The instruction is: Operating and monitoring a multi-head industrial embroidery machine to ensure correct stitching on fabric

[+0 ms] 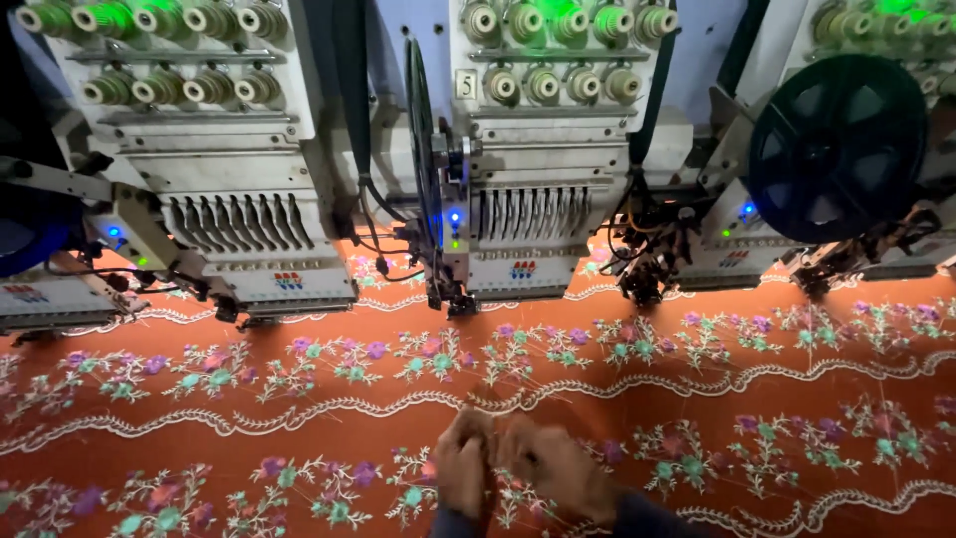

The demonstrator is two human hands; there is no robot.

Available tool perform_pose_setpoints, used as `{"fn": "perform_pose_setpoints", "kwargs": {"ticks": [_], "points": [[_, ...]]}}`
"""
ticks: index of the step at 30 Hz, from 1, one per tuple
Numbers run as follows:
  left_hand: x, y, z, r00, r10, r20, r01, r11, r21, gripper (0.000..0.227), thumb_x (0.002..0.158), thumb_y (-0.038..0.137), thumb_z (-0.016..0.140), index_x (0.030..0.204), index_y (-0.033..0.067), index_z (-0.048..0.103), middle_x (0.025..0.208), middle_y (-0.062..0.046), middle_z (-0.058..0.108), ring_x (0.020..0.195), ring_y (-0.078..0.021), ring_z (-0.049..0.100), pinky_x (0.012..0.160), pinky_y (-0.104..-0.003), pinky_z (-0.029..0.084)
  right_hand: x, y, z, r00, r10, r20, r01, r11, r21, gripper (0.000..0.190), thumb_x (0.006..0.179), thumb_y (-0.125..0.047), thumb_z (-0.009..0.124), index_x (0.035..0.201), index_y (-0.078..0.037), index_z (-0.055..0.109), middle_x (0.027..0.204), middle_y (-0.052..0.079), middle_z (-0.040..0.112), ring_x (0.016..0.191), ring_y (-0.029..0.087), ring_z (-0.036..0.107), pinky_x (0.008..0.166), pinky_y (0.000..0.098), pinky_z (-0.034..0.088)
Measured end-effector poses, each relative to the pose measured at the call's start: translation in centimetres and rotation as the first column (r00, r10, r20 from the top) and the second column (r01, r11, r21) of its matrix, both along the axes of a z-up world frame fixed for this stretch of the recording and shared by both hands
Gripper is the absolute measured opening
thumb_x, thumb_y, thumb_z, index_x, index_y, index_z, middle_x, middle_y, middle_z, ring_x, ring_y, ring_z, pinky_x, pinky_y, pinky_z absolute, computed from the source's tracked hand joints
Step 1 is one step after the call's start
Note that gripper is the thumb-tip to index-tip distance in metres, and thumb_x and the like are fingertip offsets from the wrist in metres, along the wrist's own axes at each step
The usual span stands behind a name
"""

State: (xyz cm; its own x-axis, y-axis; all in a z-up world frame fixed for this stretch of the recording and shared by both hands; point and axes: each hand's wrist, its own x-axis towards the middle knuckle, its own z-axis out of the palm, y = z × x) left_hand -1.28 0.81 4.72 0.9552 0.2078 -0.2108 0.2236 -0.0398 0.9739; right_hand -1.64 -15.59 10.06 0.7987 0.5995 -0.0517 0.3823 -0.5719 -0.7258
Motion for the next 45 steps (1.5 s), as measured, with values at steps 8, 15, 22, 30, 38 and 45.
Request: {"fn": "perform_pose_setpoints", "kwargs": {"ticks": [8,15,22,30,38,45], "points": [[-3.7,2.0,6.1,0.364,-0.524,0.770,0.156,0.850,0.504,0.020,0.096,0.029,0.052,0.089,0.0118,0.060,0.122,-0.020,0.057,0.121,-0.0395,0.054,0.095,-0.053,0.046,7.1,-0.8,3.6,0.707,-0.335,-0.623,0.642,0.673,0.368,0.028,0.103,-0.016,0.048,0.089,-0.008,0.071,0.092,0.013,0.080,0.087,0.025,0.075,0.096,0.0434,0.060],[-5.7,-0.8,5.9,0.230,-0.661,0.714,0.356,0.740,0.570,0.008,0.098,-0.006,0.051,0.094,-0.0032,0.058,0.078,-0.024,0.057,0.075,-0.0421,0.056,0.068,-0.048,0.049,14.9,-0.3,-3.2,0.569,0.033,-0.822,0.688,0.529,0.497,0.028,0.098,-0.005,0.065,0.126,0.002,0.065,0.117,0.016,0.064,0.109,0.028,0.065,0.103,0.0391,0.061],[-5.5,1.4,-1.4,0.598,-0.312,0.738,0.164,0.949,0.268,0.034,0.084,0.019,0.045,0.111,0.0103,0.063,0.104,-0.013,0.065,0.097,-0.0325,0.057,0.080,-0.046,0.047,13.3,-0.2,-2.9,0.601,-0.027,-0.799,0.673,0.555,0.488,0.024,0.094,-0.007,0.073,0.114,0.004,0.064,0.102,0.012,0.068,0.090,0.019,0.066,0.081,0.0306,0.058],[-6.5,5.1,2.0,0.796,0.174,0.580,-0.212,0.977,-0.002,0.043,0.105,0.039,0.040,0.081,0.0129,0.064,0.076,-0.002,0.069,0.070,-0.0191,0.067,0.066,-0.036,0.050,11.2,-4.2,0.8,0.795,0.103,-0.598,0.143,0.926,0.350,0.057,0.065,-0.019,0.073,0.120,-0.001,0.074,0.111,0.010,0.076,0.098,0.025,0.070,0.088,0.0427,0.058],[-7.0,-1.5,-1.0,0.957,-0.165,0.237,0.145,0.984,0.102,0.037,0.080,-0.005,0.045,0.074,0.0214,0.070,0.071,0.005,0.077,0.064,-0.0102,0.071,0.061,-0.029,0.055,15.0,-0.2,-5.3,0.452,0.163,-0.877,0.834,0.271,0.480,0.046,0.093,-0.012,0.068,0.135,0.002,0.055,0.135,0.026,0.060,0.120,0.038,0.063,0.105,0.0450,0.057],[-7.0,0.5,-0.2,0.941,-0.020,0.338,-0.024,0.992,0.126,0.027,0.071,0.009,0.046,0.064,0.0221,0.068,0.063,0.005,0.076,0.056,-0.0164,0.072,0.059,-0.033,0.055,16.1,1.0,-4.9,0.490,-0.103,-0.865,0.840,0.319,0.438,0.006,0.100,-0.012,0.070,0.096,-0.008,0.068,0.077,0.006,0.063,0.064,0.016,0.061,0.057,0.0315,0.050]]}}
